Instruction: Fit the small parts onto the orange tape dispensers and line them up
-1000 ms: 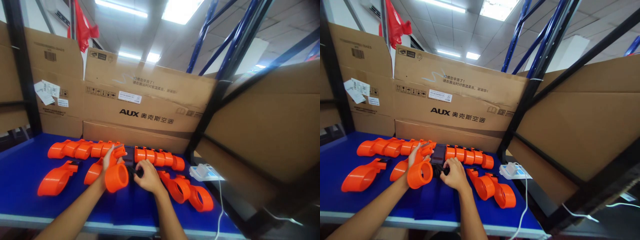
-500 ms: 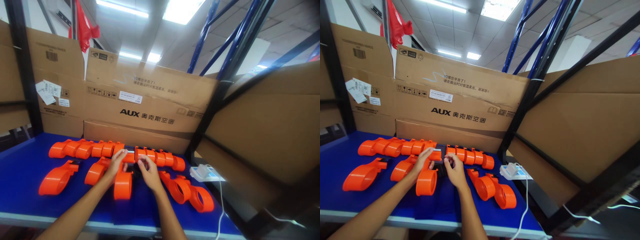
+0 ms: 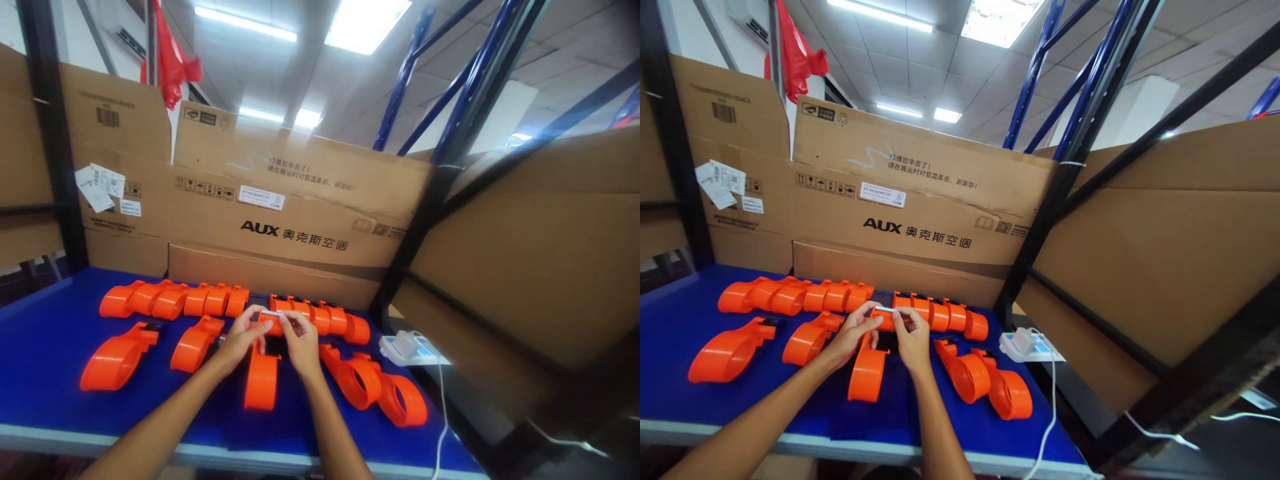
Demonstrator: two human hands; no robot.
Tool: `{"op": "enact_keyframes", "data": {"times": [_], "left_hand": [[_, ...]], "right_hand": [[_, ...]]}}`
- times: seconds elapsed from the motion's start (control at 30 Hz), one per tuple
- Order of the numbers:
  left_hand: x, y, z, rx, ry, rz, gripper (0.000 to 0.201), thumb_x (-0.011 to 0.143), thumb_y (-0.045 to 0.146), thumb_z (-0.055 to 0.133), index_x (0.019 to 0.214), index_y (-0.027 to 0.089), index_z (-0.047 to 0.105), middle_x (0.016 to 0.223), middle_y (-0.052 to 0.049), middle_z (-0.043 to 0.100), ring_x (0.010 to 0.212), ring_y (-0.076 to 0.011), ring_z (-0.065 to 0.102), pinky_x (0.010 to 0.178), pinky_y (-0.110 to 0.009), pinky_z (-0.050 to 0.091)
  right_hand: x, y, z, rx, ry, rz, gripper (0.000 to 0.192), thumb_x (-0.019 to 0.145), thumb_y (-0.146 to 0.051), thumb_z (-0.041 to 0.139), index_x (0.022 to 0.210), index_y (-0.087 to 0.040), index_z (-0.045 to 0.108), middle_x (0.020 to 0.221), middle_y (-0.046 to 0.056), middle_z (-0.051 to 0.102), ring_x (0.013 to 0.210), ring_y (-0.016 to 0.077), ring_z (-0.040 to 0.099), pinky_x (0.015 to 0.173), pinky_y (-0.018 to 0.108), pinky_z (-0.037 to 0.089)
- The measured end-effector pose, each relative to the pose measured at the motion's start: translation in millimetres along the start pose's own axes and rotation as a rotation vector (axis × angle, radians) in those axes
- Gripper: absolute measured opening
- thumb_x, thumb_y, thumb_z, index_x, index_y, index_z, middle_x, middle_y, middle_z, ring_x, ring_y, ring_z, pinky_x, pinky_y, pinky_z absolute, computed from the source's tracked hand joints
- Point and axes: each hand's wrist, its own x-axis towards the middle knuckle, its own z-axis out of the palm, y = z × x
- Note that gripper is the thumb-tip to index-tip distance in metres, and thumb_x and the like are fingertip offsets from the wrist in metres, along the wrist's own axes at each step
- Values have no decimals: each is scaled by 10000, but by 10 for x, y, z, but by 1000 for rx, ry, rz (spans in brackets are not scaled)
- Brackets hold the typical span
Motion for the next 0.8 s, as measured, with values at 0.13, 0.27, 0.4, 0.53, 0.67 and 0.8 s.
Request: {"op": "enact_keyframes", "data": {"times": [0.13, 0.27, 0.4, 0.53, 0.67, 0.8], "left_hand": [[0, -19, -12, 34, -4, 42, 455, 723, 398, 765, 1065, 198, 540, 547, 51, 600, 398, -122, 547, 430, -209, 382], [11, -35, -12, 45, 15, 60, 446, 729, 374, 758, 1073, 192, 538, 543, 55, 595, 401, -115, 535, 441, -209, 378], [28, -46, -15, 55, 42, 56, 489, 711, 376, 772, 1096, 191, 534, 545, 62, 596, 392, -115, 528, 450, -219, 386], [41, -49, -15, 65, 64, 59, 521, 696, 376, 787, 1109, 193, 529, 563, 60, 612, 390, -111, 524, 451, -220, 385], [38, -40, -7, 68, 70, 71, 543, 698, 390, 790, 1125, 184, 525, 567, 60, 613, 387, -110, 522, 446, -220, 385], [34, -28, 0, 63, 72, 71, 562, 698, 398, 791, 1136, 182, 514, 576, 66, 613, 383, -107, 521, 443, -218, 391]], "right_hand": [[7, -4, 0, 2, 30, -5, 259, 849, -430, 658, 925, -188, 709, 882, 58, 712, 807, 202, 647, 731, 310, 526], [15, 2, 2, -3, 47, -22, 254, 852, -421, 654, 924, -184, 711, 858, 56, 701, 807, 202, 637, 737, 314, 521], [24, 17, -2, -10, 29, -15, 259, 860, -425, 647, 940, -186, 708, 872, 56, 702, 815, 201, 634, 752, 316, 519], [26, 34, 0, -1, 32, -6, 259, 865, -421, 645, 952, -185, 707, 881, 57, 703, 807, 197, 629, 750, 312, 516], [24, 38, 12, 10, 44, -2, 265, 864, -421, 648, 956, -181, 710, 898, 60, 704, 817, 197, 627, 762, 313, 511], [28, 37, 20, 34, 53, 4, 268, 855, -420, 663, 951, -175, 713, 908, 59, 704, 814, 192, 622, 756, 304, 501]]}}
